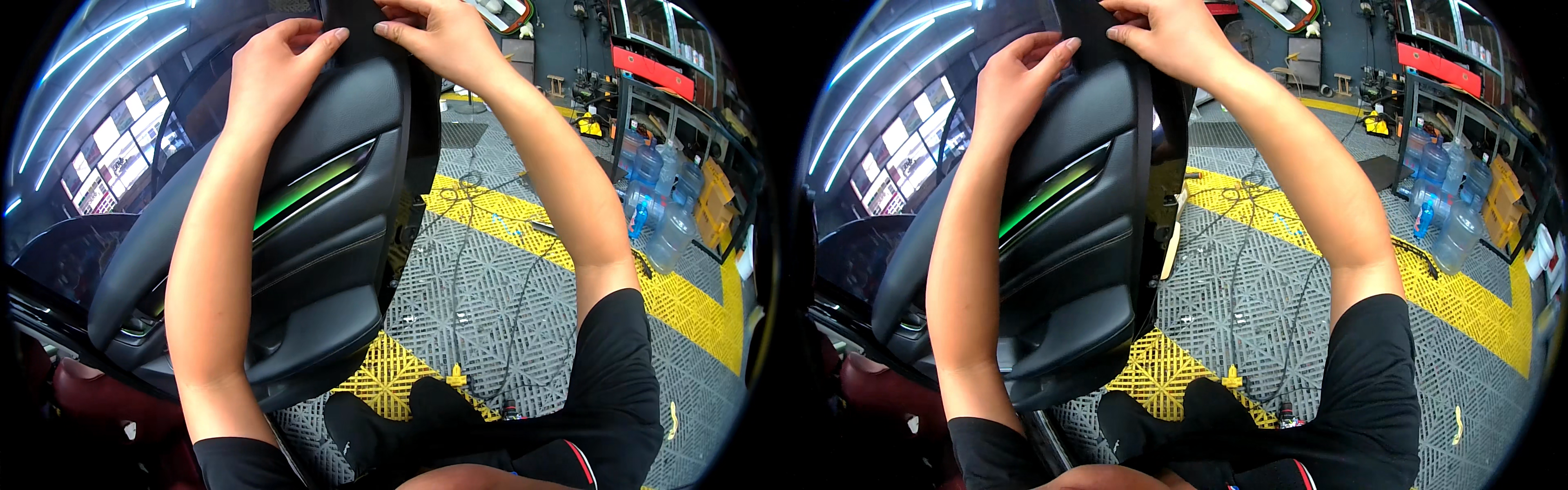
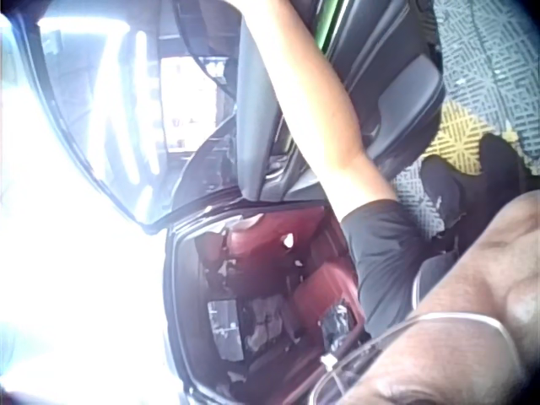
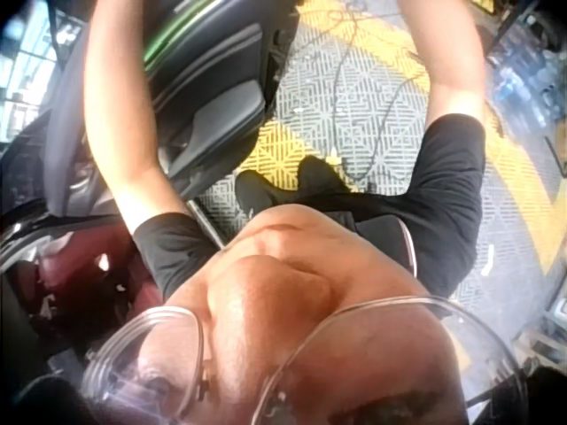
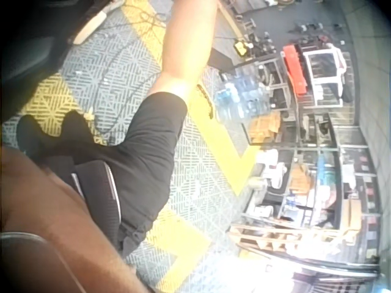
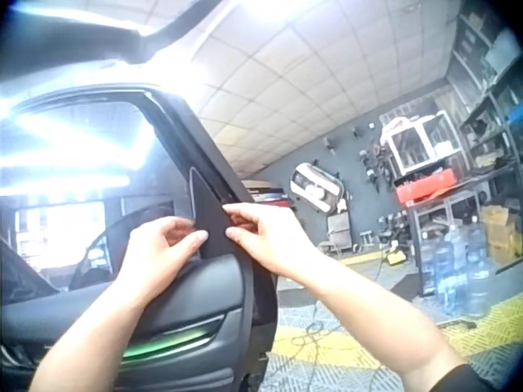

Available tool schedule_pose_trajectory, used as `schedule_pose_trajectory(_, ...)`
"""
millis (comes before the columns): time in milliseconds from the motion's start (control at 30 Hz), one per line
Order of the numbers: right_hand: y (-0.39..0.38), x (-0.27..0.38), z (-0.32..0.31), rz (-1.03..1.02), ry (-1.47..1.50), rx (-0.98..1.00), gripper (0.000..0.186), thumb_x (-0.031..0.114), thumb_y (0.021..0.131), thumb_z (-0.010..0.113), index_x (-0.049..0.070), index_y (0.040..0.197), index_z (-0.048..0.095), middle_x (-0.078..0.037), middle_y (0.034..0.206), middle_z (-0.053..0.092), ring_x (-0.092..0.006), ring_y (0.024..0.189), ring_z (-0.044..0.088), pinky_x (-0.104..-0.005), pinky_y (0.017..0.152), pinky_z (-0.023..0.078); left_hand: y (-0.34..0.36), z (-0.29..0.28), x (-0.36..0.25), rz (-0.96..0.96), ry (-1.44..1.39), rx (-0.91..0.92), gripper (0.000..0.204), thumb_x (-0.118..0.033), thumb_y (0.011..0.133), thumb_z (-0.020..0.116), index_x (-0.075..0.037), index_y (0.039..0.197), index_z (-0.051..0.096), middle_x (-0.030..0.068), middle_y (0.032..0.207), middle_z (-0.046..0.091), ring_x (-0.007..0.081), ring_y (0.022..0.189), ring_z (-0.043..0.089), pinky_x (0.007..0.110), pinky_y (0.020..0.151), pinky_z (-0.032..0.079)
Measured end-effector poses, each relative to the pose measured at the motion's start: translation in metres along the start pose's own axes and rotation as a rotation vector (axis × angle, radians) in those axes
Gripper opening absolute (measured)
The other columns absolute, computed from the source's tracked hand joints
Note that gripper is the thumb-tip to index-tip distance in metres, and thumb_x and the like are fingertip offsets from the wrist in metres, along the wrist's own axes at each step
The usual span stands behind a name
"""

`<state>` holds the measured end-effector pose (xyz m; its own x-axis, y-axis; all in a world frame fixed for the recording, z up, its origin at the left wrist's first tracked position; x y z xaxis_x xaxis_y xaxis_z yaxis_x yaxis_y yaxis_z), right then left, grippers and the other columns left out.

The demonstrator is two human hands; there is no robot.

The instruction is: The person uses a power drill to remove a screw from a car door panel, prys off the window switch assembly with a screwdriver, and disconnects the internal wiring. They then reconnect the wiring, snap the switch assembly back into place, and reattach a plastic trim piece.

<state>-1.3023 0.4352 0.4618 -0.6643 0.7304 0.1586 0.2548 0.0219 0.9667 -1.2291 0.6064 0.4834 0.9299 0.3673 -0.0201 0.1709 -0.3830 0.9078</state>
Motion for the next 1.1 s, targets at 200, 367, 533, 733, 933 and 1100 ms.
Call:
schedule_pose_trajectory(200, -0.001, 0.019, -0.016, -0.102, -0.218, -0.166, 0.031, 0.015, 0.084, 0.081, 0.0, 0.11, 0.075, -0.016, 0.095, 0.077, -0.0241, 0.086, 0.076, -0.0342, 0.08, 0.059, 0.005, 0.006, -0.001, -0.107, 0.155, -0.008, 0.055, -0.052, 0.089, 0.077, -0.002, 0.111, 0.078, 0.0089, 0.092, 0.079, 0.0141, 0.084, 0.076, 0.028, 0.082, 0.058)
schedule_pose_trajectory(367, 0.002, 0.007, -0.021, 0.018, -0.176, -0.138, 0.021, 0.015, 0.081, 0.084, 0.0, 0.094, 0.076, -0.013, 0.086, 0.076, -0.0221, 0.08, 0.075, -0.0353, 0.076, 0.059, 0.007, 0.009, 0.004, -0.159, 0.156, 0.013, 0.056, -0.054, 0.088, 0.078, -0.002, 0.108, 0.079, 0.0061, 0.086, 0.079, 0.0111, 0.079, 0.075, 0.026, 0.079, 0.058)
schedule_pose_trajectory(533, -0.004, -0.008, -0.016, 0.11, -0.318, -0.098, 0.036, 0.031, 0.083, 0.084, 0.008, 0.11, 0.077, -0.008, 0.098, 0.078, -0.0216, 0.091, 0.076, -0.0345, 0.082, 0.06, 0.007, 0.011, 0.006, -0.222, 0.139, 0.066, 0.056, -0.054, 0.088, 0.077, 0.0, 0.106, 0.079, 0.0067, 0.083, 0.078, 0.0119, 0.077, 0.074, 0.027, 0.077, 0.058)
schedule_pose_trajectory(733, -0.012, -0.036, -0.002, 0.26, -0.305, -0.104, 0.042, 0.044, 0.081, 0.085, 0.013, 0.108, 0.076, -0.005, 0.105, 0.076, -0.019, 0.101, 0.072, -0.0372, 0.091, 0.056, 0.012, 0.011, 0.011, -0.29, 0.178, 0.115, 0.051, -0.054, 0.085, 0.077, -0.004, 0.09, 0.081, 0.0082, 0.074, 0.075, 0.0212, 0.076, 0.075, 0.035, 0.078, 0.058)
schedule_pose_trajectory(933, -0.004, -0.017, -0.031, -0.082, -0.389, -0.416, 0.085, 0.038, 0.074, 0.09, 0.003, 0.142, 0.055, -0.021, 0.134, 0.062, -0.0301, 0.123, 0.062, -0.0395, 0.105, 0.05, 0.014, 0.014, 0.01, -0.3, 0.155, 0.129, 0.059, -0.055, 0.086, 0.078, 0.001, 0.102, 0.08, 0.01, 0.078, 0.076, 0.0135, 0.073, 0.074, 0.028, 0.075, 0.058)
schedule_pose_trajectory(1100, 0.069, -0.014, -0.016, 0.048, 0.182, -0.04, 0.119, 0.03, 0.073, 0.094, -0.005, 0.161, 0.022, -0.025, 0.147, 0.051, -0.0298, 0.139, 0.049, -0.0403, 0.117, 0.04, 0.003, 0.005, 0.007, -0.26, 0.173, -0.044, 0.051, -0.052, 0.084, 0.08, -0.002, 0.093, 0.08, 0.0073, 0.073, 0.075, 0.016, 0.072, 0.075, 0.03, 0.074, 0.057)
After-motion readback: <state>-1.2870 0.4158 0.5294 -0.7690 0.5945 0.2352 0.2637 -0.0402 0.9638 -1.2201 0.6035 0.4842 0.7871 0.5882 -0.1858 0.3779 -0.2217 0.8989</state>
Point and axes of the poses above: each hand's wrist, its own y-axis towards the middle knuckle, its own z-axis out of the palm, x = y × z, the point moved 10 cm from there along y, towards the middle knuckle
